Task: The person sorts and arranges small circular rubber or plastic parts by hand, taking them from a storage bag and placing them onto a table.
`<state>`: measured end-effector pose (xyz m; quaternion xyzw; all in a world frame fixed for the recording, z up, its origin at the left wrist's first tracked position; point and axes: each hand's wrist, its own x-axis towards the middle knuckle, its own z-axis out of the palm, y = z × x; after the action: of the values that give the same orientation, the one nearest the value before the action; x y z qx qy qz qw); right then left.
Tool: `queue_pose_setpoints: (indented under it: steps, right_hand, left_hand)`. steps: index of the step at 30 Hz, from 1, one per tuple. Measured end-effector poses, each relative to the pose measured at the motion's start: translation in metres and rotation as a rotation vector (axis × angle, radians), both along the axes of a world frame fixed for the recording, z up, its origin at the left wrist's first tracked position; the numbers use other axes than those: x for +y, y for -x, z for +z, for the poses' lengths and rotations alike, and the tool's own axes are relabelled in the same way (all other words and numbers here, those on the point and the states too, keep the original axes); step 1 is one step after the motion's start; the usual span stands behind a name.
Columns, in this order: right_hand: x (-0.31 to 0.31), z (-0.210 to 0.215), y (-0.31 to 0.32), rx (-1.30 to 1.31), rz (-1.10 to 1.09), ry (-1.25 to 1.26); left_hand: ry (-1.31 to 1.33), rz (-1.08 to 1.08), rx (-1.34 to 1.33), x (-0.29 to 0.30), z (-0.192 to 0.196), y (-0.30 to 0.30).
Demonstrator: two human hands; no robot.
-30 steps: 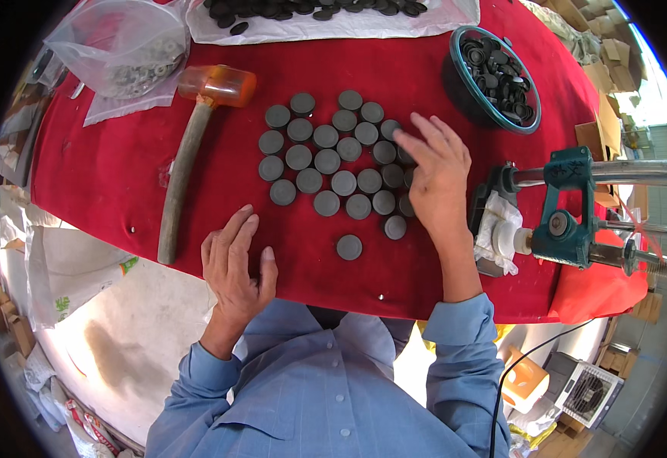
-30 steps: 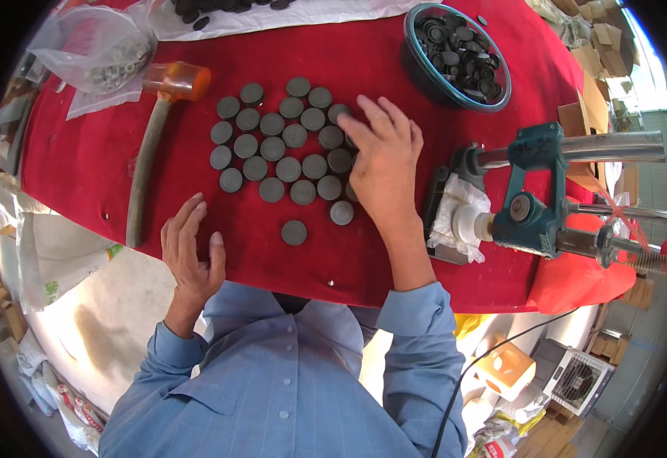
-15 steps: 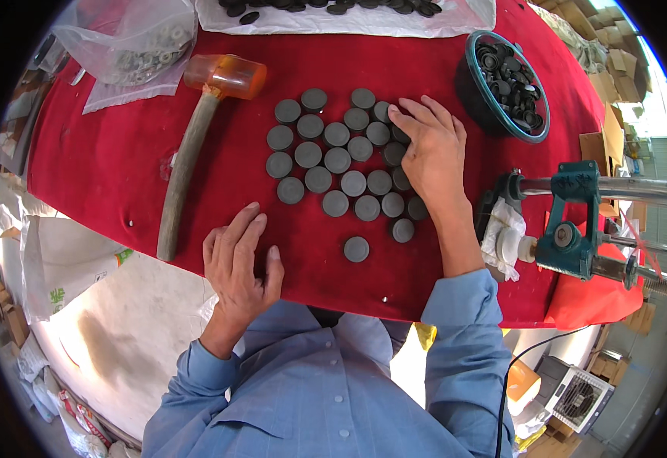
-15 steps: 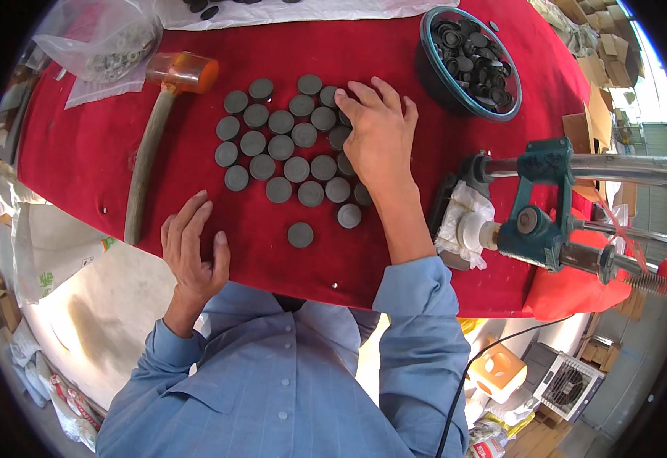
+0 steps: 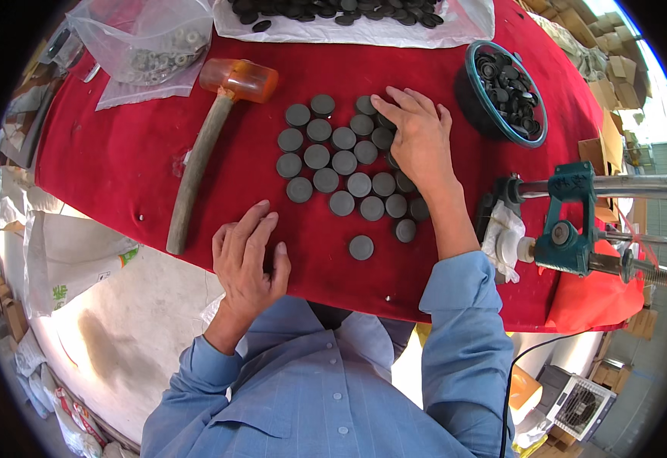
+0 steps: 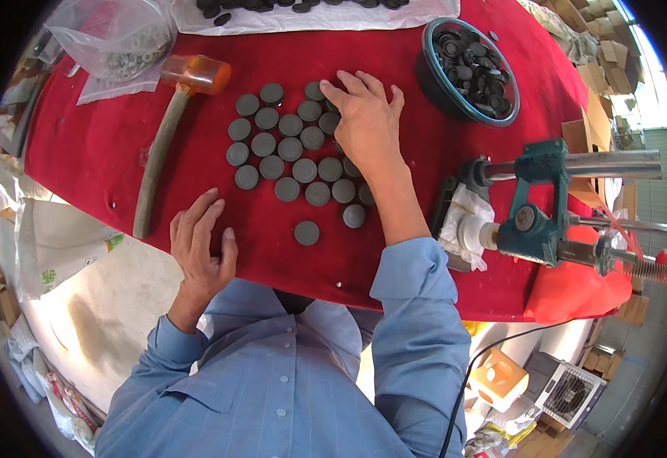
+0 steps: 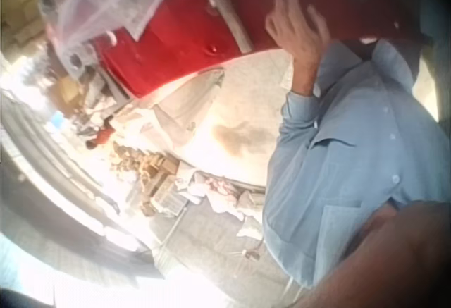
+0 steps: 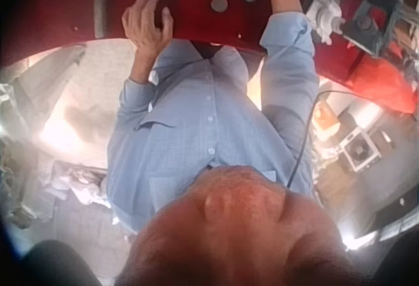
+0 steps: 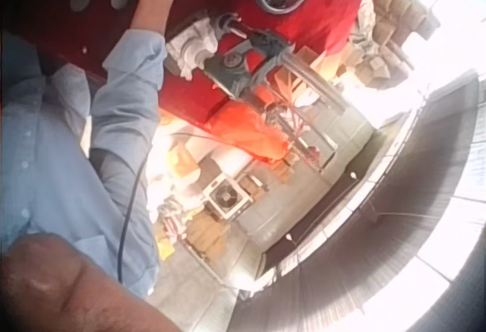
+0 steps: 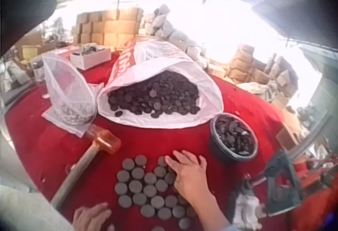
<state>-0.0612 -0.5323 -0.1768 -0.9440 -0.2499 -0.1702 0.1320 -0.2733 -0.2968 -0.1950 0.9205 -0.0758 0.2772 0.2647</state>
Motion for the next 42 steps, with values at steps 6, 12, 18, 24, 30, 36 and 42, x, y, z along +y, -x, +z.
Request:
queue_pose_setpoints:
  steps: [6,12,18,24,30,36,42]
  right_hand:
    - [0.004,0.001,0.001,-0.092,0.031,0.099]
    - [0.001,-0.001,0.004,-0.109,0.029,0.134]
    - [-0.007,0.002,0.031,-0.079,0.074,0.037]
    - [0.006,0.011,0.035,-0.180,0.095,0.181]
    - [0.013,0.013,0.039,-0.238,0.161,0.264]
    - [-0.005,0.006,0.033,-0.174,0.072,0.083]
    - [-0.012,0.009,0.068,-0.128,0.078,-0.038]
  left_hand:
    - [-0.004,-0.002,0.015,-0.001,0.003,0.001]
    - [-0.008,-0.016,-0.003,-0.002,0.000,-0.002]
    - [-0.032,0.005,-0.028,0.000,0.001,-0.002]
    - [-0.028,-0.008,-0.022,0.000,0.002,-0.005]
    - [-0.026,0.000,-0.024,0.000,0.002,-0.001]
    - [0.017,0.003,-0.006,-0.003,0.002,-0.001]
    - [0.024,0.029,-0.022,-0.003,-0.001,-0.001]
